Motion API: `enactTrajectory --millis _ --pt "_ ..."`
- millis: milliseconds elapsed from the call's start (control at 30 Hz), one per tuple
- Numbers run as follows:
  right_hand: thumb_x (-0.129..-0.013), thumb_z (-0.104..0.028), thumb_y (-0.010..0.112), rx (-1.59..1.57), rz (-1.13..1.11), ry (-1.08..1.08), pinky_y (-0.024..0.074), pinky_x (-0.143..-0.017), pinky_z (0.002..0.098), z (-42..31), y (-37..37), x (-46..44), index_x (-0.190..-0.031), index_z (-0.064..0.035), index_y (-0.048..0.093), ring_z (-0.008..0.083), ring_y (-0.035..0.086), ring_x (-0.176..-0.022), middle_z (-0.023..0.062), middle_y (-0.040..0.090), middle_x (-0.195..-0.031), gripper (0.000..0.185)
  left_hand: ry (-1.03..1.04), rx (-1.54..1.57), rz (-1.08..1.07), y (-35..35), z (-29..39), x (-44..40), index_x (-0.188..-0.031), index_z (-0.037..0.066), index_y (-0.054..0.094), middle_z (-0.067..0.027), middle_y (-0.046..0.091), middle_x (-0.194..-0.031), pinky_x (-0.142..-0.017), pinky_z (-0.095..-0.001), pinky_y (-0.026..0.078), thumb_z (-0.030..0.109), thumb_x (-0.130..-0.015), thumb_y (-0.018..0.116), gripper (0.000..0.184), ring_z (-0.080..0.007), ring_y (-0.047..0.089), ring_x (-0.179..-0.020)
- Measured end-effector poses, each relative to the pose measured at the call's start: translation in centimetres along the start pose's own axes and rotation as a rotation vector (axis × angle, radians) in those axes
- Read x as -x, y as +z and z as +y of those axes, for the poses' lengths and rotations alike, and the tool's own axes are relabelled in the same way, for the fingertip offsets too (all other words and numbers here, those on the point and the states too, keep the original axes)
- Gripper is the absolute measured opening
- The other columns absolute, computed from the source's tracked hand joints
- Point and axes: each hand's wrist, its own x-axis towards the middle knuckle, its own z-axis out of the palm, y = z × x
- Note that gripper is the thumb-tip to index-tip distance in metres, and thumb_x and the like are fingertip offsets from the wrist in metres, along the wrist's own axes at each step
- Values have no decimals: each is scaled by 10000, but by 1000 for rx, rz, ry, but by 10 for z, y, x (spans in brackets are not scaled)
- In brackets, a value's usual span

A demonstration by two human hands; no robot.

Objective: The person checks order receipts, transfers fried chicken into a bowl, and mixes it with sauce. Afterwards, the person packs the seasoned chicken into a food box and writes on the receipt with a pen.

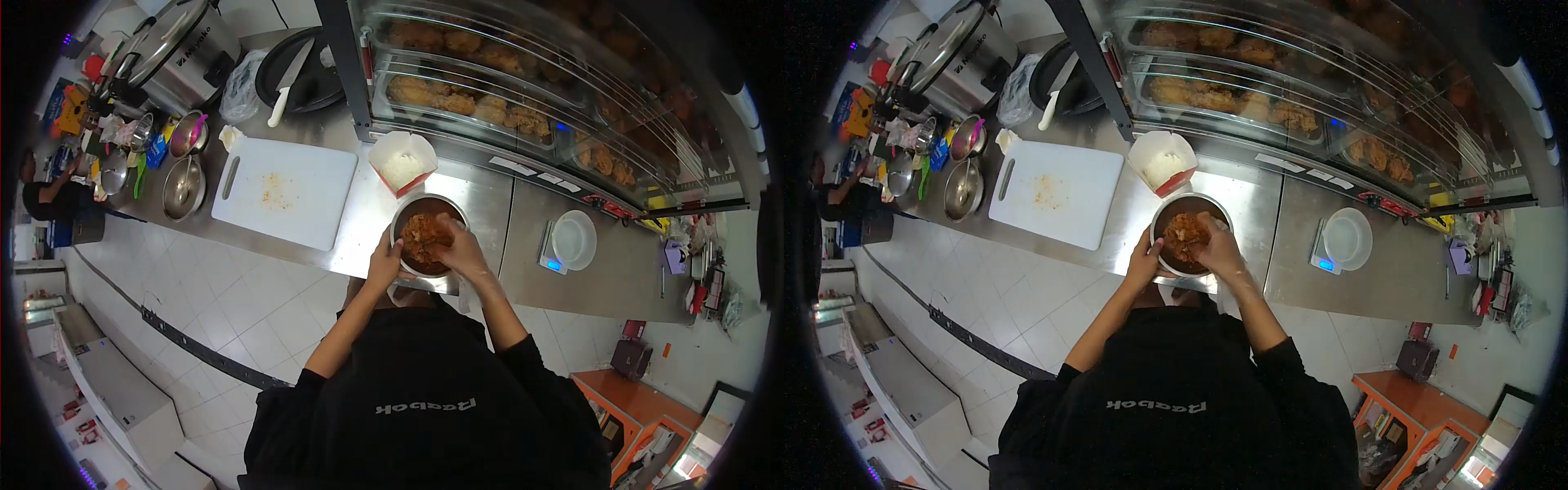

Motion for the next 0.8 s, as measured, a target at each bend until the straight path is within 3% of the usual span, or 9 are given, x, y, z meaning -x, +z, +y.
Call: enactTrajectory --millis 100,200,300,400,500,533,633,733,800 --pt "-615 -193 774 189 127 -123 465 -873 398 -10 19 -8 -1219 23 453 353 561 -1038 224 573 -1092 717 28 -91 -17 3 -2 0 -1390 160 297 -173 470 -1242 -513 -377 606 154 -954 431 456 -327 650 -808" --pt "-623 -191 761 497 126 -125 472 -852 417 -4 46 -17 -1077 -3 547 354 586 -986 195 584 -1078 536 -6 14 7 3 -7 -5 -1390 166 293 -175 461 -1250 -518 -376 607 156 -956 430 455 -331 645 -839" --pt "-597 -131 754 339 -10 17 458 -866 424 -2 43 -21 -1008 -6 549 369 567 -991 208 583 -1051 476 22 57 7 0 -16 -7 -1393 148 291 -195 505 -1191 -518 -370 607 150 -946 441 471 -308 662 -747" --pt "-579 -77 740 309 52 44 453 -880 403 3 24 -17 -1038 0 547 367 558 -1005 216 586 -1040 504 13 -27 -7 4 -6 -1 -1394 158 285 -197 518 -1170 -516 -366 605 151 -949 438 471 -302 665 -718" --pt "-600 -55 739 277 158 -98 437 -908 402 0 14 -13 -1117 -21 538 344 550 -1042 200 576 -1077 555 -79 -35 -22 5 1 2 -1390 178 286 -169 469 -1241 -520 -356 607 169 -963 412 446 -324 640 -865" --pt "-616 -32 706 239 148 -134 428 -930 394 -6 11 -12 -1147 -18 530 357 537 -1068 202 575 -1089 560 -81 -34 -25 4 0 1 -1390 179 287 -168 471 -1240 -515 -352 606 169 -963 412 445 -320 645 -847" --pt "-635 -17 665 90 -98 -66 408 -966 377 -22 -2 -6 -1182 -6 514 367 512 -1116 211 561 -1143 567 -72 -26 -27 7 -3 1 -1389 179 290 -166 475 -1235 -504 -342 603 170 -963 413 444 -306 656 -785" --pt "-659 -35 640 -7 -253 -49 390 -990 361 -38 -28 -4 -1226 -8 484 369 478 -1167 220 524 -1219 589 -33 -24 -14 8 -5 1 -1389 177 290 -166 473 -1236 -500 -343 602 169 -961 419 447 -299 662 -741" --pt "-639 -109 689 1 -163 3 401 -974 367 -15 -23 -11 -1269 -16 452 372 487 -1159 235 515 -1232 679 -7 -44 -27 7 -9 1 -1390 176 289 -166 468 -1242 -504 -351 603 169 -960 422 450 -305 660 -756"
